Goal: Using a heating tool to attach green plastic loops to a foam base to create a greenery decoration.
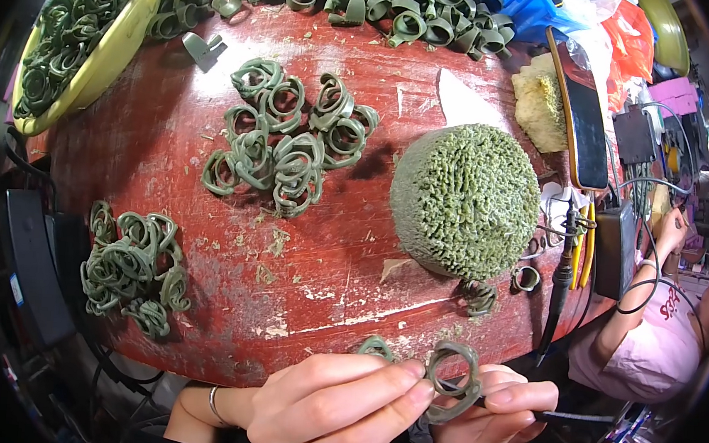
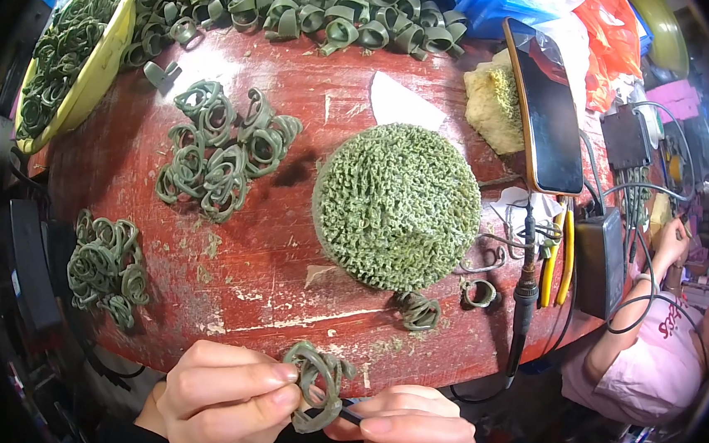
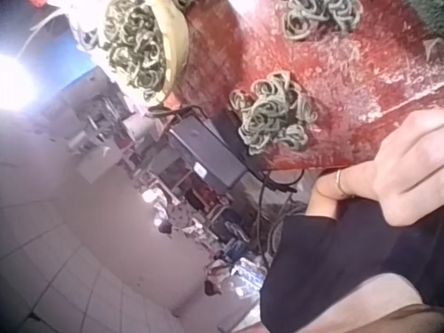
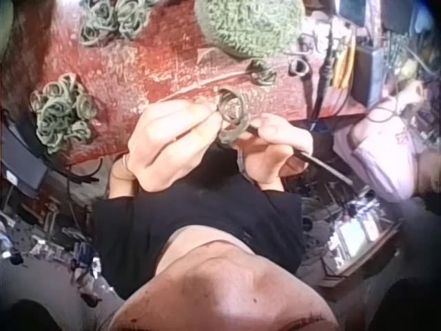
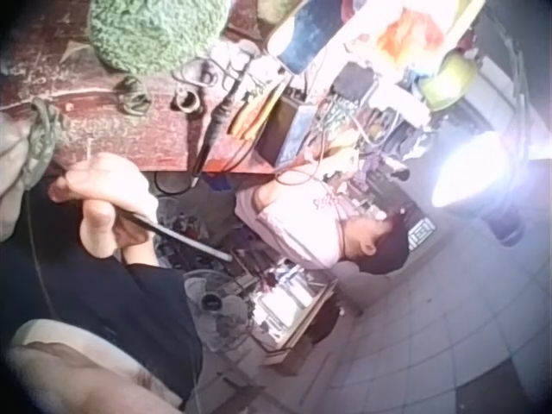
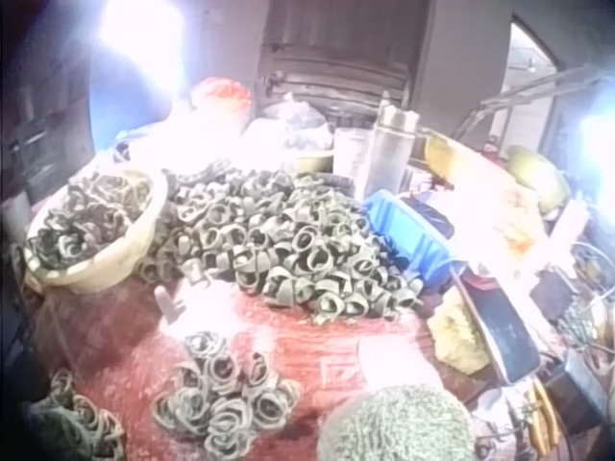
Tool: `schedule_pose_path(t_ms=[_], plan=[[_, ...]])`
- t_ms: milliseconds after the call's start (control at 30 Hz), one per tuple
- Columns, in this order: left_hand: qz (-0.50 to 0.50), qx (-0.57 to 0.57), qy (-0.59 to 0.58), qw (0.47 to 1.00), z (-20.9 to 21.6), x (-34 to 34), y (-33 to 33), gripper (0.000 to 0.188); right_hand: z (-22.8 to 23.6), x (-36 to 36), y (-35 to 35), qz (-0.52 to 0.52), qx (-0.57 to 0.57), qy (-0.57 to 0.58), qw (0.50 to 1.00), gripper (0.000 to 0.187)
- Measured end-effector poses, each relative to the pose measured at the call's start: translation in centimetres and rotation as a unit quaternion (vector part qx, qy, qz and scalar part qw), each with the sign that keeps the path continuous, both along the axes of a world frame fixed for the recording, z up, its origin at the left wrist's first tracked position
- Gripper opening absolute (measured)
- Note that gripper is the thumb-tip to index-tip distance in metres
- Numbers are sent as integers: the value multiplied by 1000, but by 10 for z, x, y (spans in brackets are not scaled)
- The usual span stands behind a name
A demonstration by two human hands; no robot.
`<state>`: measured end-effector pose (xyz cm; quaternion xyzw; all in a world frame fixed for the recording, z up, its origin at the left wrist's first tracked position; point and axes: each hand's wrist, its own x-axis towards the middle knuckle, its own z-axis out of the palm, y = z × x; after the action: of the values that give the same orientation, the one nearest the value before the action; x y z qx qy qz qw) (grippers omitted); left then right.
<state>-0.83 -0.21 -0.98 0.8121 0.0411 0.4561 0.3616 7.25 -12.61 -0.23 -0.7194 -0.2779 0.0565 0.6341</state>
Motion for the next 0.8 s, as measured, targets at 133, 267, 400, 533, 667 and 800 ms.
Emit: schedule_pose_path(t_ms=[133,267,400,533,667,800], plan=[[11,-19,-13,1000,0,3,-3,30,1,0,0,-9,21,32,999,37],[24,-25,-14,999,0,4,-4,30,1,-3,3,-47,-57,-2,997,35],[40,-39,-27,998,-2,4,-4,30,-2,0,-4,4,-16,22,1000,35],[25,-10,-33,999,-4,5,-2,30,-3,4,-6,32,30,69,997,35],[26,-9,-37,999,-2,7,0,29,-7,2,-2,-21,-3,14,1000,34],[25,-9,-36,999,-3,8,-3,28,-6,2,-1,2,0,27,1000,34]])
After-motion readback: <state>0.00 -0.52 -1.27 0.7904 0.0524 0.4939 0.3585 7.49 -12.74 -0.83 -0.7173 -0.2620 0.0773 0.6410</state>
